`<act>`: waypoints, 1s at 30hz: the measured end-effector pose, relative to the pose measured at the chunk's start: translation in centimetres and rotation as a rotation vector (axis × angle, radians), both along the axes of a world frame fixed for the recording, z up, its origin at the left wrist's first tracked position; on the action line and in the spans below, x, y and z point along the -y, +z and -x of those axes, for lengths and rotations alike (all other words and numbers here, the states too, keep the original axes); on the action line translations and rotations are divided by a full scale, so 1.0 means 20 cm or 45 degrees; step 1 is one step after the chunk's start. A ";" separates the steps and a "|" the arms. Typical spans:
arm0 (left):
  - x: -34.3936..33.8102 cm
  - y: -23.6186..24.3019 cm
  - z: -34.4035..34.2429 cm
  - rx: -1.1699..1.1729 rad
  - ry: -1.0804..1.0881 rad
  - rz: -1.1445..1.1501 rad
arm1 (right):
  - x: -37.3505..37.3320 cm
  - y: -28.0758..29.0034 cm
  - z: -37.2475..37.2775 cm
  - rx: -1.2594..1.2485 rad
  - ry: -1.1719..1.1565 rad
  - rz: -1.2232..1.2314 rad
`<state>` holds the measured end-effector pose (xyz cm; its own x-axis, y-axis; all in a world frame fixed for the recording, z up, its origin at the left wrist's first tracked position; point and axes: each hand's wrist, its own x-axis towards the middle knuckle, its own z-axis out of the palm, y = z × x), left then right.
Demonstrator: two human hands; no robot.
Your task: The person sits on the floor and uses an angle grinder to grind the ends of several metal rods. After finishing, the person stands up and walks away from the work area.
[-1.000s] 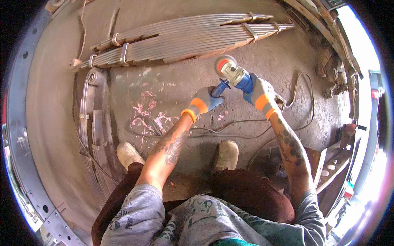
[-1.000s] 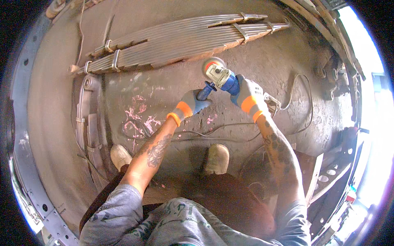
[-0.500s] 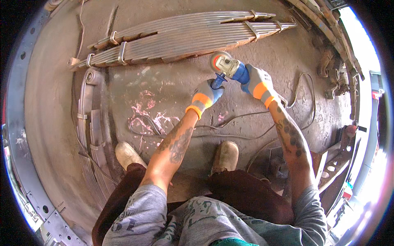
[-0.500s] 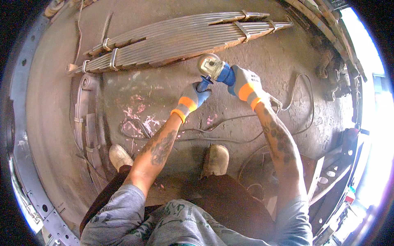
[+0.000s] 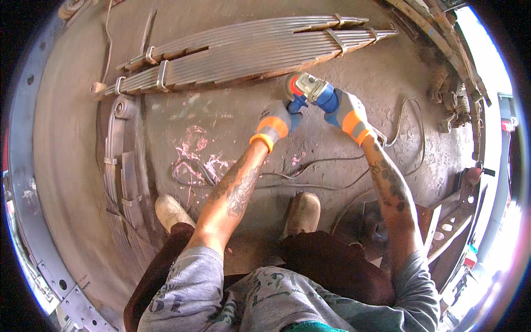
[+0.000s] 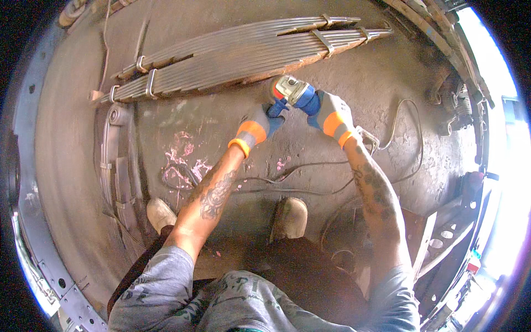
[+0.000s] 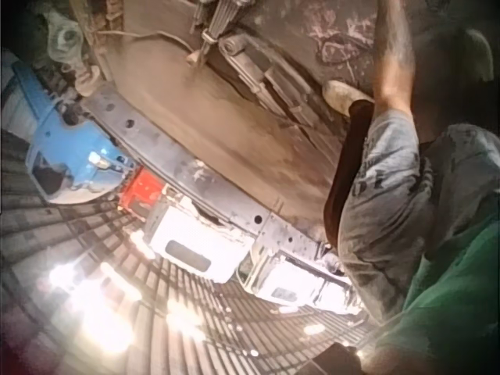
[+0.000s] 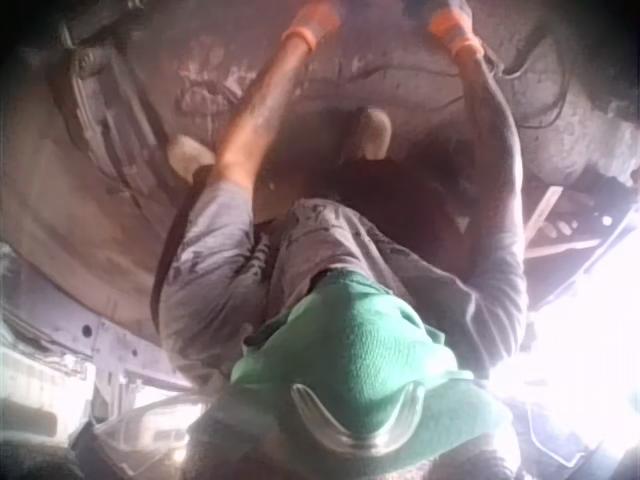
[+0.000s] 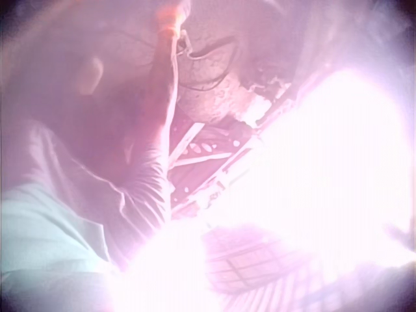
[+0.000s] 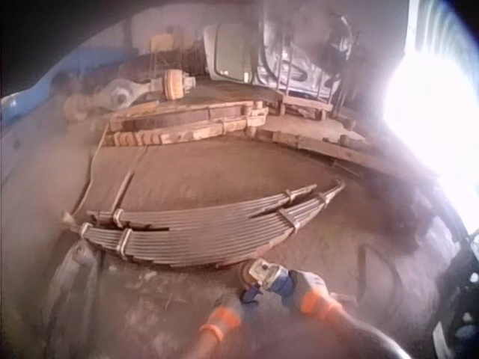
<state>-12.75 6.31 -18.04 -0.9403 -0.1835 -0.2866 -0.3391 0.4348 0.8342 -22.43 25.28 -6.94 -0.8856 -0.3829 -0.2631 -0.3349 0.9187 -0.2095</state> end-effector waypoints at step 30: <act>0.15 0.18 0.05 0.311 -0.106 0.043 | 0.07 -0.06 -0.02 0.150 -0.107 0.174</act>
